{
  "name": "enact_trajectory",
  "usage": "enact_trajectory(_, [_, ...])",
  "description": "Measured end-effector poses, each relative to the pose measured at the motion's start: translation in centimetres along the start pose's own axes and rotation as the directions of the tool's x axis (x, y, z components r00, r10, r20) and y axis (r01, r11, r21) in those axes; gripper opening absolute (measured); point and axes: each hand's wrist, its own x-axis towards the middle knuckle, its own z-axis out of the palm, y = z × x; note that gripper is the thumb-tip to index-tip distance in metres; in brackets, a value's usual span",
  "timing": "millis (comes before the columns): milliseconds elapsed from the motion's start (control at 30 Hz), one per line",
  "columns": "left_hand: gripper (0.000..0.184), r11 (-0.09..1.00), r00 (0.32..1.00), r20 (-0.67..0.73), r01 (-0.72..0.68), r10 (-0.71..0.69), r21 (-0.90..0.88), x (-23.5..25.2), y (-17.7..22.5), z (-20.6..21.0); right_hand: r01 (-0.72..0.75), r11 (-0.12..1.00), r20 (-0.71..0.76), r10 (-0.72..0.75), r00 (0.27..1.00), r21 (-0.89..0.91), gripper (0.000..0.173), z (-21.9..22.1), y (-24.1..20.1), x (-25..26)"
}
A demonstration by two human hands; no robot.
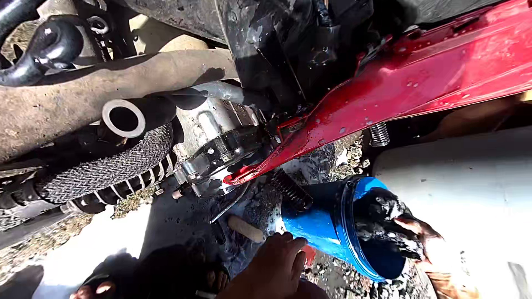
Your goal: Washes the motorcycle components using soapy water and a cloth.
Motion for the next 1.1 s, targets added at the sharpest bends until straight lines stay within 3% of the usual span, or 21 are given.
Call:
enact_trajectory(67, [0.036,0.992,0.959,-0.255,-0.120,0.125,0.036,1.2,2.9,-0.4,0.141,0.944,-0.032,-0.138,0.990,0.300,0.037,1.8,-3.2,-2.0])
enact_trajectory(167, [0.034,0.983,0.836,-0.522,-0.180,0.170,0.032,3.2,5.2,-2.0,0.199,0.844,0.084,-0.275,0.958,0.498,0.037,6.0,-6.3,-3.4])
enact_trajectory(233, [0.030,0.967,0.733,-0.647,-0.255,0.212,0.029,3.8,5.4,-3.0,0.220,0.852,0.054,-0.277,0.959,0.474,0.036,10.2,-7.8,-4.4])
enact_trajectory(300, [0.029,0.959,0.649,-0.715,-0.261,0.258,0.109,4.3,5.3,-4.1,0.264,0.908,-0.030,-0.269,0.963,0.324,0.034,14.2,-9.1,-5.7])
enact_trajectory(367, [0.038,0.977,0.720,-0.663,-0.198,0.202,0.082,5.4,5.2,-6.0,0.274,0.950,-0.002,-0.277,0.961,0.149,0.029,16.7,-10.9,-6.5])
enact_trajectory(433, [0.051,0.990,0.800,-0.598,-0.124,0.056,-0.074,6.9,5.3,-7.2,0.356,0.930,0.174,-0.336,0.925,-0.095,0.031,18.3,-13.3,-6.9])
enact_trajectory(467, [0.052,0.972,0.801,-0.598,-0.126,-0.018,-0.199,7.3,5.5,-7.3,0.418,0.888,0.308,-0.349,0.885,-0.192,0.036,18.9,-14.5,-7.1])
enact_trajectory(533, [0.047,0.850,0.775,-0.620,-0.240,-0.123,-0.468,7.3,5.7,-7.1,0.482,0.839,0.559,-0.280,0.780,-0.252,0.051,20.2,-16.3,-7.7])
enact_trajectory(567, [0.040,0.732,0.768,-0.619,-0.326,-0.164,-0.598,7.1,5.8,-7.3,0.511,0.827,0.634,-0.269,0.725,-0.234,0.058,20.5,-16.5,-7.9])
enact_trajectory(633, [0.032,0.522,0.786,-0.579,-0.408,-0.216,-0.749,6.9,7.0,-8.1,0.587,0.800,0.697,-0.351,0.625,-0.123,0.060,19.7,-16.0,-8.2])
enact_trajectory(667, [0.033,0.512,0.785,-0.572,-0.400,-0.235,-0.760,6.8,8.0,-8.1,0.625,0.778,0.692,-0.416,0.590,-0.064,0.056,18.8,-15.5,-8.3])
enact_trajectory(700, [0.032,0.558,0.773,-0.581,-0.374,-0.255,-0.741,6.7,8.9,-7.6,0.625,0.780,0.673,-0.445,0.590,-0.032,0.053,17.8,-15.0,-8.4])
enact_trajectory(767, [0.031,0.760,0.746,-0.601,-0.205,-0.286,-0.617,4.9,9.2,-6.3,0.549,0.835,0.535,-0.475,0.698,0.026,0.043,17.7,-12.6,-8.6])
enact_trajectory(833, [0.035,0.904,0.808,-0.532,0.000,-0.251,-0.427,3.3,8.6,-6.2,0.417,0.900,0.339,-0.436,0.834,0.131,0.030,19.3,-9.4,-8.0])
enact_trajectory(900, [0.034,0.958,0.901,-0.410,0.022,-0.143,-0.286,3.3,8.1,-6.7,0.239,0.943,0.270,-0.299,0.915,0.232,0.026,19.2,-7.7,-6.7])
enact_trajectory(967, [0.030,0.990,0.939,-0.343,-0.049,0.001,-0.131,4.1,7.7,-7.2,0.030,0.949,0.441,-0.174,0.880,0.314,0.026,17.8,-6.7,-5.3])
enact_trajectory(1000, [0.027,0.995,0.920,-0.385,-0.095,0.078,-0.027,4.5,7.6,-7.1,-0.045,0.943,0.516,-0.141,0.845,0.331,0.021,17.4,-6.6,-4.9])
enact_trajectory(1033, [0.024,0.992,0.886,-0.446,-0.112,0.126,0.058,4.7,7.6,-7.0,-0.058,0.942,0.531,-0.135,0.836,0.332,0.024,17.3,-6.8,-4.7])
enact_trajectory(1100, [0.021,0.990,0.795,-0.591,-0.090,0.134,0.105,5.1,7.8,-6.6,0.084,0.951,0.449,-0.217,0.867,0.297,0.028,17.4,-7.5,-3.8])
